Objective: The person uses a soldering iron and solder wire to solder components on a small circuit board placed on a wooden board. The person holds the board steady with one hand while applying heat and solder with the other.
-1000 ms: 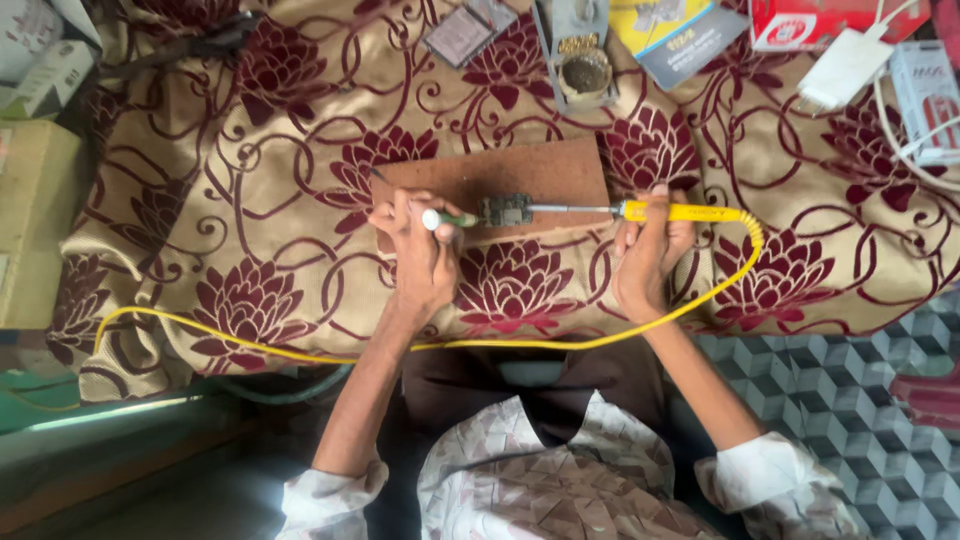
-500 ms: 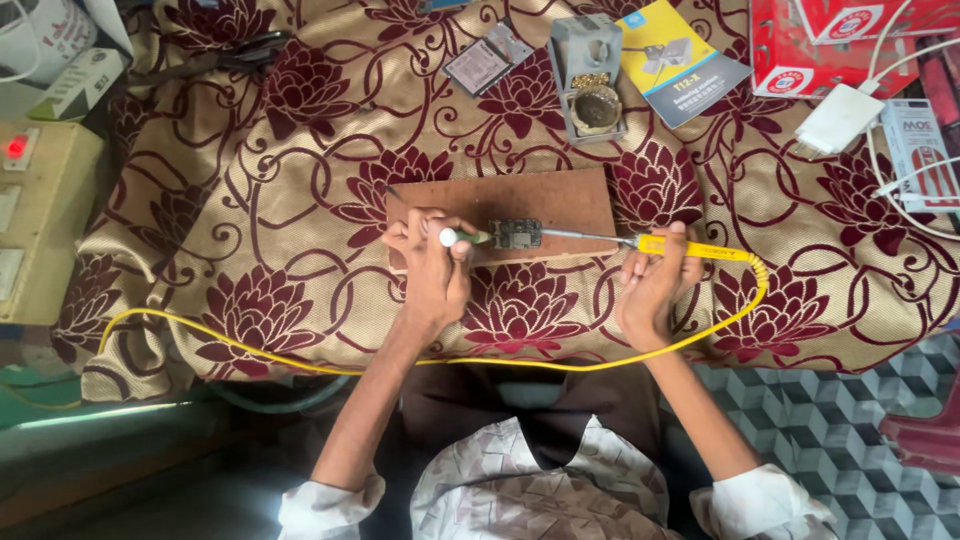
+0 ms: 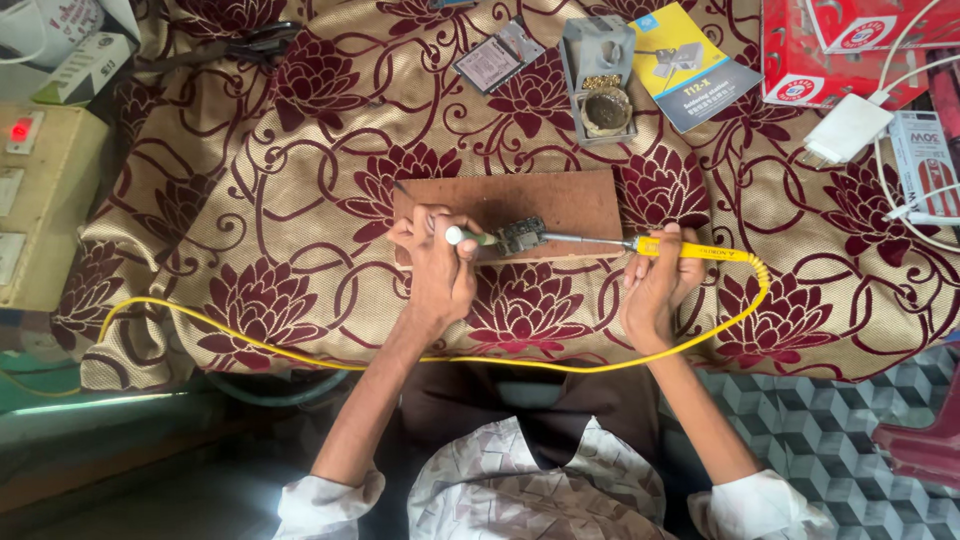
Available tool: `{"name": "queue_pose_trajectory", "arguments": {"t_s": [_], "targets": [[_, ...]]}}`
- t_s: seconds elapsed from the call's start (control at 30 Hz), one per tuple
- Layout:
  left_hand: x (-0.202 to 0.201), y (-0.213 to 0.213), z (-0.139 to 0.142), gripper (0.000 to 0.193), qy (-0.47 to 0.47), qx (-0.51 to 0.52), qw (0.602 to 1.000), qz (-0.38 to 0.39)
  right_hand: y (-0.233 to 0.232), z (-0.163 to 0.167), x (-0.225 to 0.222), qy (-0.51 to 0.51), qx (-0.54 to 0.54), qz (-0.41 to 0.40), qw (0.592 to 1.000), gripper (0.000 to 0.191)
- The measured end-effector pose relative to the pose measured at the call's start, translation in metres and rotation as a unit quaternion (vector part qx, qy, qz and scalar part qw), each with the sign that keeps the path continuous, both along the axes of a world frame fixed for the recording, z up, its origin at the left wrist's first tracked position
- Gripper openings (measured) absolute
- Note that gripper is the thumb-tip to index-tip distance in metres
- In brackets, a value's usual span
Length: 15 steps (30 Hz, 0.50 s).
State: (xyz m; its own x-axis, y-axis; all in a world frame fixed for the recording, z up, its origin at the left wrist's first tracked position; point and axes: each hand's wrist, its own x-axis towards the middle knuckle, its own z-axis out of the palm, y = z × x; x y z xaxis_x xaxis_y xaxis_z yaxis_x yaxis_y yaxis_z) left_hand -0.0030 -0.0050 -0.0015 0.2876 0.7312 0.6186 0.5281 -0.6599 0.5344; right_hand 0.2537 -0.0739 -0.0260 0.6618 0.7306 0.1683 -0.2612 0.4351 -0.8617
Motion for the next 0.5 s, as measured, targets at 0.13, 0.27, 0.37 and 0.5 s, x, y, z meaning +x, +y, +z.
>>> {"name": "queue_pose_trajectory", "arguments": {"t_s": [0.13, 0.27, 0.37, 0.5], "targets": [[-0.001, 0.0, 0.001, 0.054, -0.001, 0.011, 1.0, -0.005, 0.0, -0.006, 0.003, 0.04, 0.019, -0.024, 0.999, 0.021], [0.0, 0.002, 0.004, 0.05, 0.003, 0.028, 1.0, -0.013, 0.001, -0.012, 0.006, 0.056, 0.021, -0.031, 0.998, 0.024], [0.0, 0.002, 0.005, 0.047, 0.004, 0.024, 1.0, -0.008, 0.001, -0.014, 0.007, 0.052, 0.018, -0.027, 0.998, 0.025], [0.0, 0.0, 0.007, 0.045, -0.01, 0.002, 1.0, -0.005, 0.001, -0.013, 0.006, 0.034, 0.023, -0.014, 0.999, 0.025]]}}
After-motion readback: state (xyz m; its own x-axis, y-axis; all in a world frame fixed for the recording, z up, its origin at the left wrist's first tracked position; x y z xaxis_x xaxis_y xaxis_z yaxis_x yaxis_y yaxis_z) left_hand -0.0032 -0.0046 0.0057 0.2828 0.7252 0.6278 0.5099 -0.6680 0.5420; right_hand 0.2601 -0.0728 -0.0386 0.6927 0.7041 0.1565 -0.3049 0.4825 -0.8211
